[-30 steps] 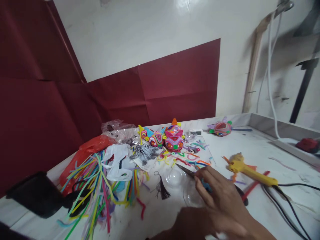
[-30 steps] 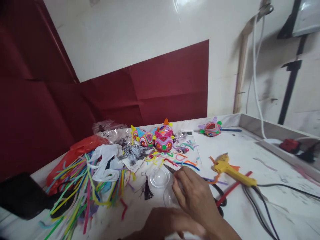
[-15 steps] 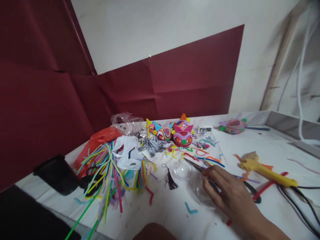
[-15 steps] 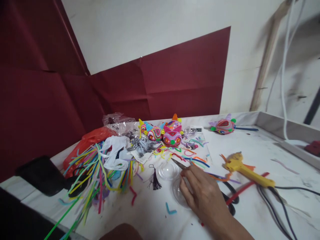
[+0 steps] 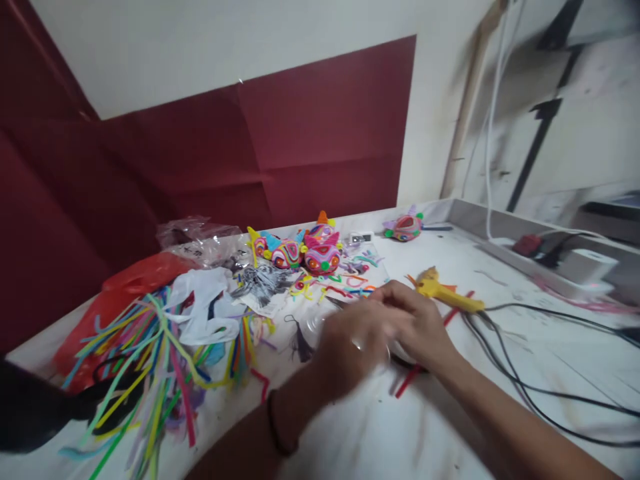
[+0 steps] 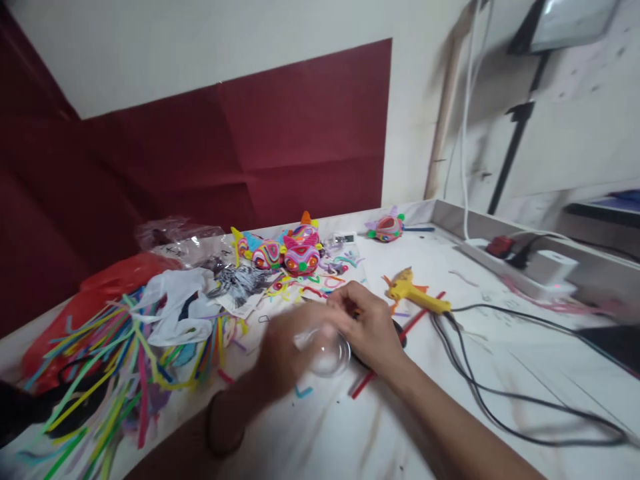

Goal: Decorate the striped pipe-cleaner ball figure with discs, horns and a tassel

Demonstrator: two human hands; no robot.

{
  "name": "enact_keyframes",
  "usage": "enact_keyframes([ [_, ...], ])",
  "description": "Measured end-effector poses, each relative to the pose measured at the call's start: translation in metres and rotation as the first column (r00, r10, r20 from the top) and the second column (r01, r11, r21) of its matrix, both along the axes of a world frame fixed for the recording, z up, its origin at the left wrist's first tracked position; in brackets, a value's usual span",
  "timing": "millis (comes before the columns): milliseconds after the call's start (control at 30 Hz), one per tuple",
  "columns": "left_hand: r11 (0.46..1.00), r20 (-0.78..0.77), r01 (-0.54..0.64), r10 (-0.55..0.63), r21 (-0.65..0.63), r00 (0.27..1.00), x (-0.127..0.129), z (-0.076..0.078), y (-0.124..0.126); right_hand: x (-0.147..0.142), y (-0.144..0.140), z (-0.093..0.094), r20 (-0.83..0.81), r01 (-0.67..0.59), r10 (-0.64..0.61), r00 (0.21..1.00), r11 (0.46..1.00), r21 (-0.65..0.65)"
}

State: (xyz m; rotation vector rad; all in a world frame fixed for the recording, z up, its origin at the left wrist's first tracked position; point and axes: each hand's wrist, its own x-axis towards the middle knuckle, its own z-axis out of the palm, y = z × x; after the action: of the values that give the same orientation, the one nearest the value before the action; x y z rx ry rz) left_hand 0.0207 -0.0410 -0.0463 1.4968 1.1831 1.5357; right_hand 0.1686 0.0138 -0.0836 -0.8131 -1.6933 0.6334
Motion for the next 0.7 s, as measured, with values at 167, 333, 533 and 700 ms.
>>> enact_keyframes([
  [167, 0.999, 0.019, -0.029, 0.029, 0.013, 0.999, -0.033, -0.019, 0.036, -0.009, 0.015, 0.011, -0.128, -0.133, 0.112, 0.985, 0.976, -0.171],
  [333, 0.983, 0.050, 0.148, -0.143, -0.110, 0.988, -0.035, -0.036, 0.043, -0.023, 0.017, 0.016, 0.137, -0.195, 0.190, 0.972, 0.980, 0.026],
  [533, 0.945, 0.162, 0.253, -0.222, -0.207, 0.961, -0.037, -0.041, 0.038, -0.019, 0.016, -0.003, 0.201, -0.208, 0.174, 0.964, 0.965, 0.160],
  [700, 0.919, 0.231, 0.303, -0.247, -0.251, 0.941, -0.033, -0.034, 0.039, -0.014, 0.014, -0.006, 0.157, -0.191, 0.151, 0.976, 0.941, 0.279],
])
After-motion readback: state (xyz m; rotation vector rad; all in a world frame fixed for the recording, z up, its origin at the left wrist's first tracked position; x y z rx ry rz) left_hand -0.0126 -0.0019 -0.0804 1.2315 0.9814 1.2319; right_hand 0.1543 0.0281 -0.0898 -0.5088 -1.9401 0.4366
